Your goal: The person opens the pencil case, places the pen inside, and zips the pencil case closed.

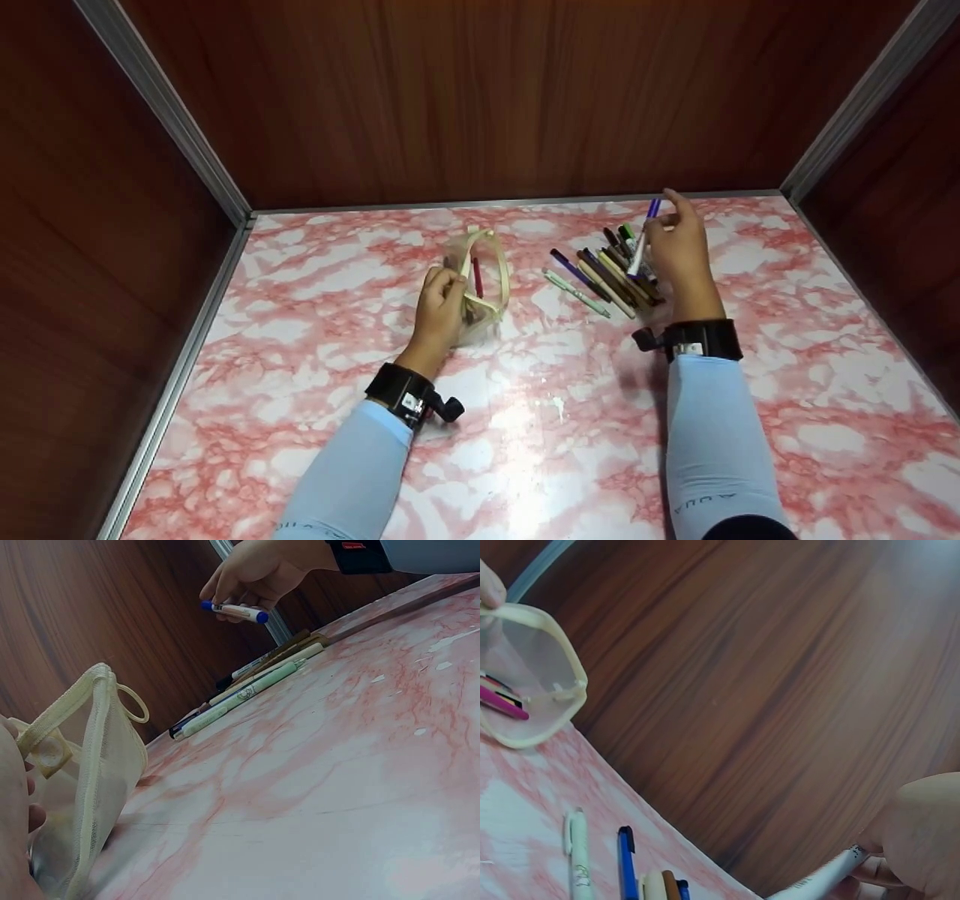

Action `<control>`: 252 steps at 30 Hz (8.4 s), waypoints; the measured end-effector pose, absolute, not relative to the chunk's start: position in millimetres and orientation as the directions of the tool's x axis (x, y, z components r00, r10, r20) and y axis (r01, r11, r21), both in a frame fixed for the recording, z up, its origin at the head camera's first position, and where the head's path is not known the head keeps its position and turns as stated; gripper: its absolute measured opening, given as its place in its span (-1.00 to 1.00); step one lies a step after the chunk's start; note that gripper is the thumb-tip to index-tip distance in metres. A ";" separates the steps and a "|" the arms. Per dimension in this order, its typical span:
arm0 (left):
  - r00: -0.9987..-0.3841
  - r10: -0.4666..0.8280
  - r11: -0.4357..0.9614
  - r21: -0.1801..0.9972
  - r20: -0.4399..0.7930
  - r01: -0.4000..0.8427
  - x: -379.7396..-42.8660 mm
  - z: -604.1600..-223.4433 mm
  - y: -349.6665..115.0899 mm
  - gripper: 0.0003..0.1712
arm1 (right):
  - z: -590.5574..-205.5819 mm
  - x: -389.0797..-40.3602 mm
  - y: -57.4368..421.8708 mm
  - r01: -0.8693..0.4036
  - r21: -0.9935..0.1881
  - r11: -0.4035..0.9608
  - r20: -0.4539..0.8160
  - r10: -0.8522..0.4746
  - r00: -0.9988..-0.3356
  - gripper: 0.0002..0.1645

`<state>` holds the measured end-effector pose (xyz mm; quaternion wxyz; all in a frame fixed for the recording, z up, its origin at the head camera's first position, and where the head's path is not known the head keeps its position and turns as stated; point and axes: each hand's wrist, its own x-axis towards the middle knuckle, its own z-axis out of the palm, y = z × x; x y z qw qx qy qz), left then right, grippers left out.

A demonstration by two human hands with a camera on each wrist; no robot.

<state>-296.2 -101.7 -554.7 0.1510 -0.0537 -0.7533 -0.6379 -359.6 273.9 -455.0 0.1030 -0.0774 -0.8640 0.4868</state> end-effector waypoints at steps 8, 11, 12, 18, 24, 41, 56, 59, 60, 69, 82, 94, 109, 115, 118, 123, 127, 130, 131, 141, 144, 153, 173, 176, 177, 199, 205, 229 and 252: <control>-0.953 -0.106 0.187 0.947 0.285 0.262 -294.1 -552.0 -102.1 -0.76 | -460.2 -360.8 261.5 -0.045 -0.876 0.480 0.153 0.188 -0.970 -0.24; -0.954 -0.108 0.186 0.948 0.279 0.257 -294.3 -552.3 -102.0 -0.75 | -462.4 -361.6 256.6 -0.057 -0.878 0.475 0.162 0.183 -0.970 -0.30; -0.954 -0.108 0.186 0.948 0.279 0.256 -294.6 -552.5 -102.1 -0.75 | -463.2 -362.1 254.8 -0.056 -0.879 0.473 0.160 0.183 -0.970 -0.31; -0.959 -0.100 0.170 0.955 0.263 0.244 -295.2 -553.8 -101.9 -0.75 | -462.7 -362.6 243.9 -0.056 -0.900 0.433 0.156 0.198 -0.968 -0.36; -0.967 -0.081 0.101 0.967 0.243 0.235 -295.4 -555.2 -101.7 -0.73 | -462.8 -362.7 235.4 -0.058 -0.932 0.358 0.138 0.202 -0.970 -0.39; -0.947 -0.112 0.200 0.941 0.300 0.274 -296.7 -556.3 -102.2 -0.77 | -465.1 -363.0 208.6 -0.122 -0.986 0.116 0.142 0.180 -0.973 -0.52; -0.941 -0.117 0.253 0.925 0.319 0.282 -297.0 -554.4 -103.2 -0.77 | -487.3 -358.9 155.5 -0.132 -0.991 0.008 0.132 0.065 -0.989 -0.57; -0.940 -0.114 0.258 0.923 0.323 0.286 -296.3 -553.7 -103.2 -0.77 | -492.4 -356.9 146.5 -0.113 -0.993 0.025 0.114 0.035 -0.993 -0.57; -0.940 -0.113 0.258 0.923 0.322 0.285 -296.0 -553.5 -103.1 -0.77 | -493.9 -356.2 144.1 -0.105 -0.994 0.023 0.106 0.025 -0.994 -0.57; -0.949 -0.094 0.241 0.932 0.301 0.272 -295.2 -553.3 -103.2 -0.75 | -503.6 -355.0 131.2 -0.072 -0.997 0.002 0.072 -0.017 -0.997 -0.56; -0.950 -0.118 0.204 0.943 0.289 0.262 -296.7 -554.4 -101.7 -0.77 | -508.6 -346.6 115.9 -0.030 -0.986 0.162 0.010 -0.126 -0.992 -0.57; -0.940 -0.110 0.211 0.932 0.323 0.296 -297.0 -553.8 -103.1 -0.76 | -514.4 -343.7 111.7 -0.075 -0.939 0.335 -0.061 -0.379 -0.923 -0.27; -0.942 -0.101 0.194 0.935 0.321 0.297 -298.5 -556.4 -104.0 -0.74 | -499.7 -347.0 127.3 0.160 -0.986 0.041 -0.165 -0.235 -0.958 -0.54; -0.938 -0.102 0.205 0.930 0.331 0.306 -298.1 -556.6 -103.9 -0.74 | -494.2 -353.6 143.5 -0.028 -0.984 0.177 -0.008 -0.198 -0.980 -0.66; -0.938 -0.102 0.218 0.928 0.331 0.303 -298.1 -556.5 -104.0 -0.74 | -492.2 -355.4 149.5 -0.043 -0.975 0.218 0.003 -0.181 -0.983 -0.69; -0.943 -0.098 0.224 0.931 0.317 0.290 -297.2 -555.4 -104.1 -0.74 | -488.6 -355.9 153.9 -0.041 -0.973 0.228 0.001 -0.172 -0.985 -0.69; -0.946 -0.096 0.231 0.931 0.311 0.283 -296.3 -554.6 -103.8 -0.73 | -486.7 -354.9 154.3 -0.050 -0.972 0.229 0.010 -0.172 -0.985 -0.68; -0.947 -0.098 0.231 0.933 0.305 0.277 -296.4 -555.0 -103.4 -0.72 | -487.0 -354.5 154.3 -0.058 -0.972 0.227 0.018 -0.175 -0.984 -0.68; -0.947 -0.100 0.230 0.933 0.304 0.275 -296.6 -555.3 -103.3 -0.72 | -487.2 -354.6 154.5 -0.058 -0.972 0.226 0.018 -0.174 -0.985 -0.68; -0.949 -0.102 0.219 0.938 0.297 0.270 -296.7 -555.8 -103.1 -0.74 | -484.0 -359.5 167.3 -0.058 -0.958 0.280 0.021 -0.132 -0.991 -0.64; -0.949 -0.103 0.220 0.938 0.296 0.269 -296.0 -554.8 -103.3 -0.75 | -481.5 -361.0 178.0 -0.080 -0.927 0.366 0.050 -0.091 -0.995 -0.66; -0.953 -0.090 0.198 0.943 0.289 0.268 -296.4 -554.3 -104.0 -0.73 | -466.0 -362.2 215.2 -0.080 -0.841 0.535 0.088 -0.011 -0.996 -0.58; -0.946 -0.110 0.202 0.939 0.305 0.279 -298.3 -555.3 -104.0 -0.73 | -468.8 -345.6 284.1 0.096 -0.616 0.782 -0.025 0.103 -0.994 -0.25; -0.949 -0.107 0.193 0.942 0.298 0.274 -298.0 -555.5 -103.8 -0.73 | -471.0 -340.3 286.5 0.101 -0.628 0.771 -0.038 0.098 -0.994 -0.23; -0.949 -0.105 0.189 0.943 0.297 0.274 -297.8 -555.5 -103.6 -0.73 | -471.7 -338.9 287.1 0.102 -0.630 0.770 -0.046 0.094 -0.994 -0.21; -0.942 -0.096 0.239 0.926 0.322 0.292 -297.9 -555.8 -104.8 -0.71 | -478.1 -344.3 294.7 0.219 -0.654 0.724 -0.251 0.066 -0.966 -0.09; -0.949 -0.093 0.232 0.933 0.303 0.275 -296.9 -554.3 -104.6 -0.71 | -481.1 -346.7 296.9 0.243 -0.706 0.665 -0.269 0.066 -0.961 -0.28; -0.952 -0.097 0.182 0.945 0.291 0.271 -296.7 -554.4 -103.2 -0.74 | -485.3 -350.3 300.7 0.283 -0.823 0.494 -0.265 0.108 -0.958 -0.65; -0.940 -0.101 0.227 0.927 0.326 0.298 -297.0 -555.4 -104.5 -0.72 | -484.5 -349.0 297.2 0.335 -0.860 0.385 -0.297 0.155 -0.942 -0.09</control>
